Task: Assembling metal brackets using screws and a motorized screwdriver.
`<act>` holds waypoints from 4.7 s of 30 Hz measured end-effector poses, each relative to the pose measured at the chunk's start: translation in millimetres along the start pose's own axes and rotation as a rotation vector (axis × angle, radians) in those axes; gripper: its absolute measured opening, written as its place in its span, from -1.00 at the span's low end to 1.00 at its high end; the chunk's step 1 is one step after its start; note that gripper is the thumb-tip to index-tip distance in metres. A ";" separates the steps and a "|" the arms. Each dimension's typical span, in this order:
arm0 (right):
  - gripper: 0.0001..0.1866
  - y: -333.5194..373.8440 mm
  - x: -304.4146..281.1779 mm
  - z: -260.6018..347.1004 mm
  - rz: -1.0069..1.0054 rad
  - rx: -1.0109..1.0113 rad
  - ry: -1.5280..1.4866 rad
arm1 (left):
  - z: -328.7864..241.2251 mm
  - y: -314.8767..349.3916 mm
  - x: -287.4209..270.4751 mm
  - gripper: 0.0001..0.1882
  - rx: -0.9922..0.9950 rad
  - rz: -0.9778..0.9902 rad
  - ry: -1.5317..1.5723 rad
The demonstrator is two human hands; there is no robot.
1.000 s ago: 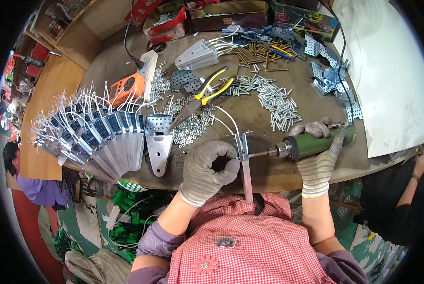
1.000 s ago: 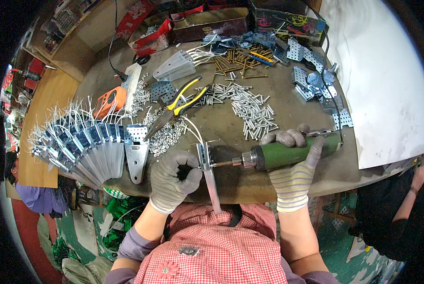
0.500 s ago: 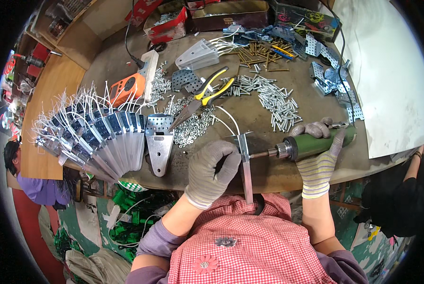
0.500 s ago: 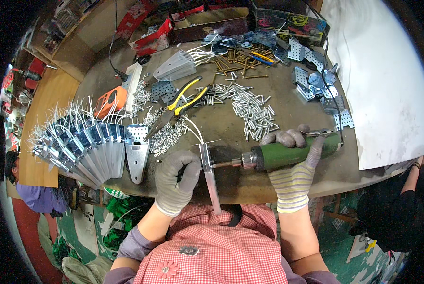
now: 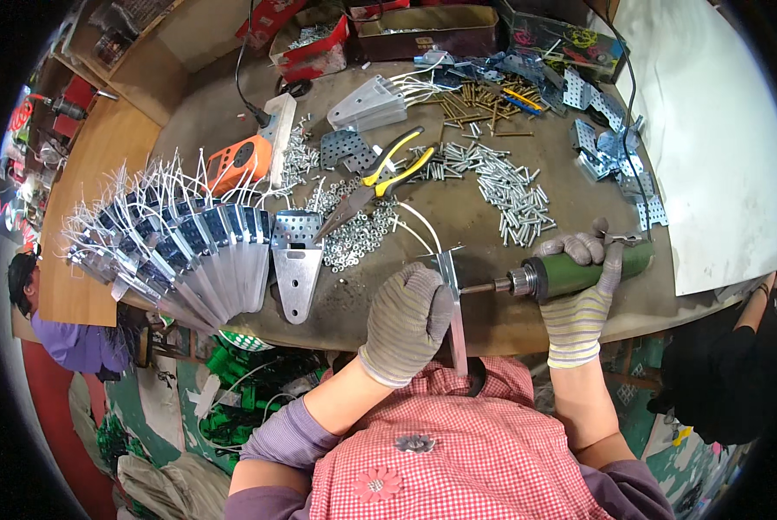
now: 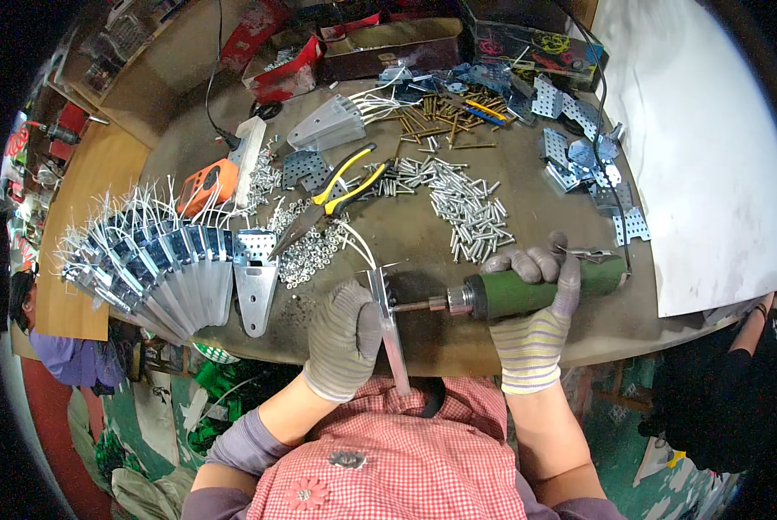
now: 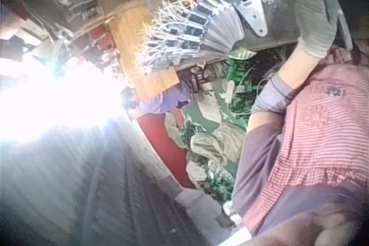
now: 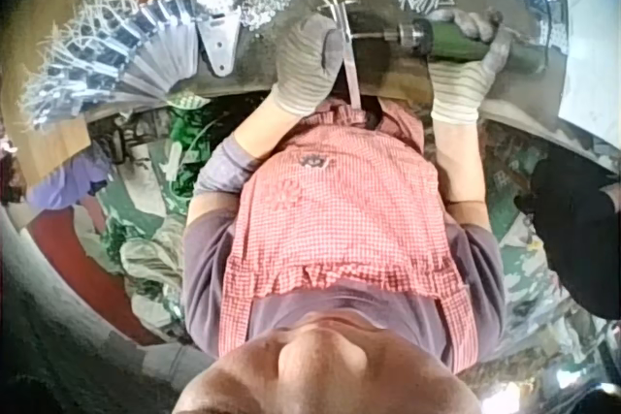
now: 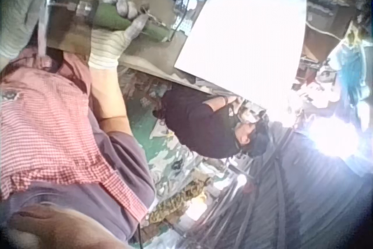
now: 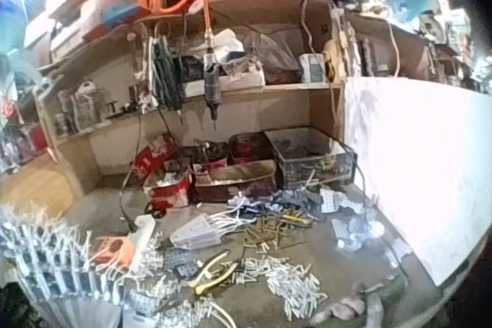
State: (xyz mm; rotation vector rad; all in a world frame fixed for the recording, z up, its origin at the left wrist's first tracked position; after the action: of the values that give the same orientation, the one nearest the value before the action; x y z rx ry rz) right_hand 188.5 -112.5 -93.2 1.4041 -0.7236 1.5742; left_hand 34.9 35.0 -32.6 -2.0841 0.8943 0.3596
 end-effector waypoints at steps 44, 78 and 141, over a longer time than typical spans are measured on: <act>-0.62 4.2 6.7 1.6 0.008 0.047 -0.080 | -20.7 -2.1 -0.4 -0.18 -0.109 0.364 0.163; -0.54 3.0 2.3 2.5 -0.017 0.037 -0.079 | 34.7 -0.4 -63.9 -0.91 -0.075 0.350 -0.883; -0.53 2.2 4.0 -3.4 -0.018 0.067 -0.090 | -8.8 -12.4 -18.8 -0.85 0.009 0.238 -0.043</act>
State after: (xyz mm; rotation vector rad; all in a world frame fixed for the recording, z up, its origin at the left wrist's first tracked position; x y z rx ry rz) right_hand 185.1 -109.6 -89.7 1.5352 -0.7148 1.5414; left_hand 29.9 42.1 -10.0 -1.9579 1.1191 0.5217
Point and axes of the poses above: each hand's wrist, its own y-axis away from the middle knuckle, its own x-axis out of the palm, z = x × y, the point moved 10 cm from there along -y, towards the middle knuckle, and after that the axes turned 6 degrees about -z, right-handed, at the moved point
